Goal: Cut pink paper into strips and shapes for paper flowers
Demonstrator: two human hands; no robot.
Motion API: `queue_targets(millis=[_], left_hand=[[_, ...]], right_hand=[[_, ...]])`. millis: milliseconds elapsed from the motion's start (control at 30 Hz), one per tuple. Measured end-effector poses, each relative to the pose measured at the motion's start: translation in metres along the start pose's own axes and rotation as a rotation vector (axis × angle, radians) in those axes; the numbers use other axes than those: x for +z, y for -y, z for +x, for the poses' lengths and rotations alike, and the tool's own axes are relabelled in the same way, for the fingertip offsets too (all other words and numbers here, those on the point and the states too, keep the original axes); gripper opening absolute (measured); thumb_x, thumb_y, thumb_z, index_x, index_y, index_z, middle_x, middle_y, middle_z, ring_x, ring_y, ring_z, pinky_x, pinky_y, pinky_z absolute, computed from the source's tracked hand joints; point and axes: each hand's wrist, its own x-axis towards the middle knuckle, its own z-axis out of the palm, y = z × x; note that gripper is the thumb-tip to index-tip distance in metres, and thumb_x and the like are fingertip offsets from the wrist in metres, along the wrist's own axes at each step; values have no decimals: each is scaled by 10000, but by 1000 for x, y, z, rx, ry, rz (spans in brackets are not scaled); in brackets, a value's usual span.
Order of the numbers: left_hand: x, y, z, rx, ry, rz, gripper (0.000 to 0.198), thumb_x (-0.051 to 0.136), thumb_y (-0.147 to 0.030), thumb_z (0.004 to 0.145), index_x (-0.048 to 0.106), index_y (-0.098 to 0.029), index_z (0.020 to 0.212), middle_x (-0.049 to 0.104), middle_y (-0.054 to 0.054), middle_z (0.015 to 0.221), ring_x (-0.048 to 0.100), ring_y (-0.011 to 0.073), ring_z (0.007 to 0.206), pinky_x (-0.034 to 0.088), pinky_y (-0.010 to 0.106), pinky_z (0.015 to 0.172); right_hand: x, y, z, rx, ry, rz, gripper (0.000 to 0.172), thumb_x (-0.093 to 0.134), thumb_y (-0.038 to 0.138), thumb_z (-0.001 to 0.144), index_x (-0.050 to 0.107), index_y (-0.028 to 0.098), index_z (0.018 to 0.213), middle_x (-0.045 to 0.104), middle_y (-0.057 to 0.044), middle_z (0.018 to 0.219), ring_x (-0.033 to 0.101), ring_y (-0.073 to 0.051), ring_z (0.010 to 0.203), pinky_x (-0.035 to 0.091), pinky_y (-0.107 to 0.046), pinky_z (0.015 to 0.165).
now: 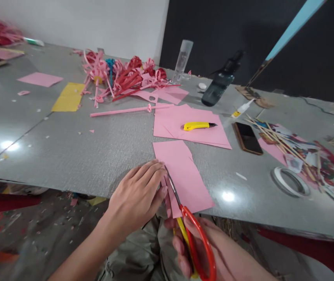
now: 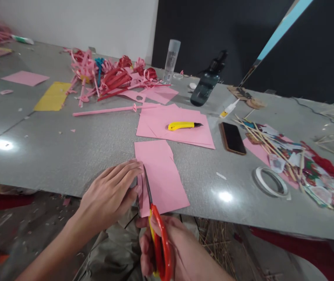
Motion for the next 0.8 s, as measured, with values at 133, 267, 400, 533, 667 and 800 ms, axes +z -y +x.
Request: queue_targets(millis=[133, 267, 400, 533, 667, 800], left_hand=[[3, 0, 1, -9, 17, 23, 402, 451, -283, 1016, 524, -169, 1395, 599, 57, 1458, 516, 238, 1379, 444, 456, 1098], [5, 1, 0, -4, 13, 26, 401, 465, -258, 1004, 542, -167, 1387, 603, 59, 1456, 519, 238, 1382, 453, 453, 1104], [5, 1, 1, -4, -1, 23, 393, 464, -241, 998, 558, -164, 1372, 609, 66, 1451, 527, 245, 1379, 457, 454, 1101], [5, 0, 0, -11, -2, 17, 406, 465, -234, 997, 552, -163, 1387, 610, 66, 1452, 527, 252, 1379, 459, 466, 1101], [4, 0, -1, -7, -10, 9, 418, 479, -238, 996, 545, -176, 1404, 603, 54, 1461, 527, 243, 1380, 464, 466, 1098], [4, 0, -1, -14, -26, -6, 412, 500, -269, 1000, 552, -186, 1399, 613, 53, 1448, 540, 243, 1366, 470, 461, 1089]], right_hand=[[0, 0, -2, 45, -4, 70, 447, 872, 469, 711, 727, 144, 980, 678, -23, 713, 639, -116, 554, 485, -226, 577], [4, 4, -6, 22, -5, 74, 446, 886, 462, 711, 737, 144, 985, 686, -24, 723, 646, -111, 562, 479, -209, 561], [10, 6, -10, -8, -41, 67, 454, 899, 463, 697, 734, 137, 965, 715, -49, 744, 692, -142, 631, 507, -216, 585], [15, 4, -10, -29, -77, 69, 470, 928, 461, 650, 738, 123, 916, 735, -74, 783, 713, -155, 700, 532, -217, 637], [16, 3, -10, -57, -107, 43, 517, 921, 533, 623, 743, 123, 884, 749, -95, 790, 726, -185, 719, 548, -246, 659], [19, 4, -13, -65, -146, 13, 563, 880, 585, 646, 739, 119, 929, 765, -121, 821, 737, -214, 740, 554, -279, 682]])
